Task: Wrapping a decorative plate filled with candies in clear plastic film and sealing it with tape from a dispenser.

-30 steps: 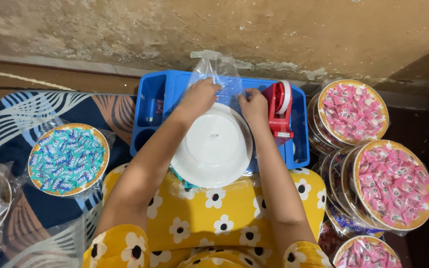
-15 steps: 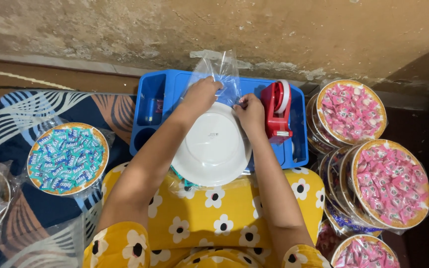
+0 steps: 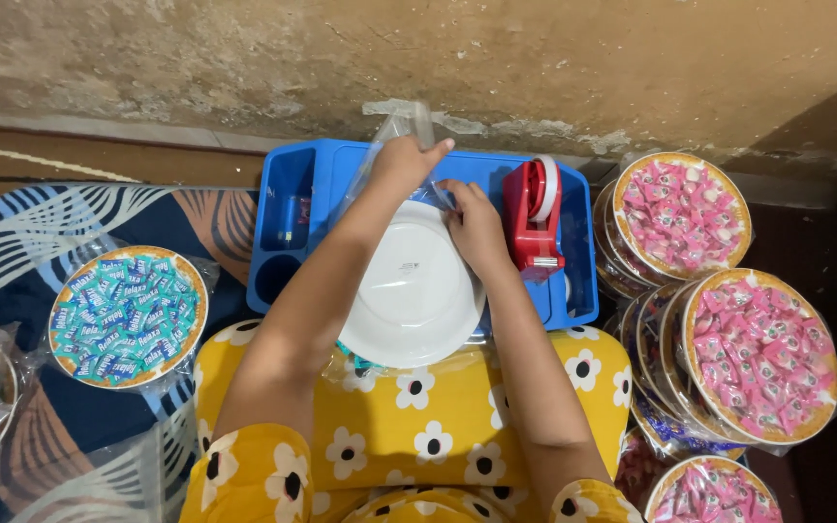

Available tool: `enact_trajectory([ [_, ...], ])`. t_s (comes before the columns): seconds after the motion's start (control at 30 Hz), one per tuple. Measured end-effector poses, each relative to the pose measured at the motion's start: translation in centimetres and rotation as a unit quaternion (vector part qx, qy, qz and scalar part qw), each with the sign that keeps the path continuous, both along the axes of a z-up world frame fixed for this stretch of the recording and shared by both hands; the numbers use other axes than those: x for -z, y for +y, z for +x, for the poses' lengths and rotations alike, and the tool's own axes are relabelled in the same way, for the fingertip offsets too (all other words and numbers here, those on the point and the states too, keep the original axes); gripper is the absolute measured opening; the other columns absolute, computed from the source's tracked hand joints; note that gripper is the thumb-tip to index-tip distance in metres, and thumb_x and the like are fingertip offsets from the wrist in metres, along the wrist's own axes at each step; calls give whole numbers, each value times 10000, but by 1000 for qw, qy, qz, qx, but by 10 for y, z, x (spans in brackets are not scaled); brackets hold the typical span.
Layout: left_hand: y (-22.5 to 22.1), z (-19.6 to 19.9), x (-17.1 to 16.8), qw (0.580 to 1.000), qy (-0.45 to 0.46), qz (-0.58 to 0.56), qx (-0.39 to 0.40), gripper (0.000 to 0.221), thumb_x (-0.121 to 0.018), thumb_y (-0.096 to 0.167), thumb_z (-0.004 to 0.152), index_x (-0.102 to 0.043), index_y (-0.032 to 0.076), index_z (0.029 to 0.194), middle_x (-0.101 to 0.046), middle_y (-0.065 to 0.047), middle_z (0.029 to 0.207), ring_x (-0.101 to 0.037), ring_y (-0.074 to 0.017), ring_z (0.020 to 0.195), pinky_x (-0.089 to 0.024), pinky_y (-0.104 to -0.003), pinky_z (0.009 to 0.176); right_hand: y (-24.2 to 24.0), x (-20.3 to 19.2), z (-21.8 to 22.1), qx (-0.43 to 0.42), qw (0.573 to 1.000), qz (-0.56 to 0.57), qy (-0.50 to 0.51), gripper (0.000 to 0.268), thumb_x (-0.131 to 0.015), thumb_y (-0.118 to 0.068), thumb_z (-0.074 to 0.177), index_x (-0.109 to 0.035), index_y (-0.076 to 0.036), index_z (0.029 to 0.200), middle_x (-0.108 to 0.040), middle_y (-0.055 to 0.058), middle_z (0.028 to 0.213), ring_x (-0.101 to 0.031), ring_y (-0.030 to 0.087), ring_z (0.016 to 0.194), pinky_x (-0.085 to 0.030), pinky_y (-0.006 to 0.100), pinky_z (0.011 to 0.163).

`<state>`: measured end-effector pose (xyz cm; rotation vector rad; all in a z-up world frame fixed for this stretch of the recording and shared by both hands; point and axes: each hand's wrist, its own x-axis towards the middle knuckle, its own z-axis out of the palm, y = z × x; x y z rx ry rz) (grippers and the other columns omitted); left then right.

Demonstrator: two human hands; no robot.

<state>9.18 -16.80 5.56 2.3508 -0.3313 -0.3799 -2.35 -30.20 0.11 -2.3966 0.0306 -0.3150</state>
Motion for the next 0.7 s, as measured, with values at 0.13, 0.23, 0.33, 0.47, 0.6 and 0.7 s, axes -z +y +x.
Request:
enact_trajectory([
  [0.13, -12, 40, 74, 998, -33, -46, -40, 298, -602, 431, 957, -691, 154, 1022, -683, 60, 599, -762, -179, 708, -616, -364, 686, -1, -3, -6, -5, 1000, -1, -8, 456, -658, -14, 877, -632, -209, 1288, -571, 67, 870, -679, 319, 870, -566, 441, 786],
  [0.23, -5, 35, 74, 981, 7, -173, -91, 212, -572, 235, 970, -636, 61, 1073, -763, -118, 801, -768, -213, 625, -671, -319, 533, -5, -2, -10, -17, 1000, 2, -14, 481, -690, -23, 860, -617, -199, 1302, -572, 104, 888, -670, 374, 886, -561, 486, 791],
  [0.33, 0, 26, 70, 935, 85, -313, -144, 256, -521, 137, 978, -546, -62, 1138, -708, -332, 1003, -763, -403, 792, -699, -446, 631, -4, -1, -12, -20, 1000, -10, -18, 422, -694, -41, 871, -636, -205, 1255, -556, 75, 872, -672, 351, 865, -561, 473, 770],
  [0.47, 7, 22, 68, 891, 168, -401, -131, 335, -470, 129, 1007, -486, -70, 1277, -689, -363, 1109, -752, -412, 965, -668, -473, 796, -3, -2, -11, -3, 1000, -4, -19, 280, -701, -63, 879, -661, -178, 1132, -559, 74, 873, -672, 350, 835, -558, 470, 729],
  [0.6, 16, 17, 62, 879, 189, -421, -120, 382, -496, 155, 1016, -442, -17, 1353, -710, -307, 1133, -758, -306, 972, -658, -402, 838, -2, -1, -8, -11, 996, 80, -30, 258, -731, -133, 887, -698, -194, 1135, -572, 60, 872, -648, 281, 787, -551, 404, 707],
  [0.7, 13, 22, 70, 892, 145, -413, -110, 458, -567, 166, 1009, -417, -48, 1385, -689, -353, 1146, -762, -365, 988, -659, -415, 824, -4, 9, -2, -12, 998, 44, -49, 247, -716, -80, 896, -726, -198, 1113, -567, 32, 816, -645, 249, 742, -551, 367, 654],
])
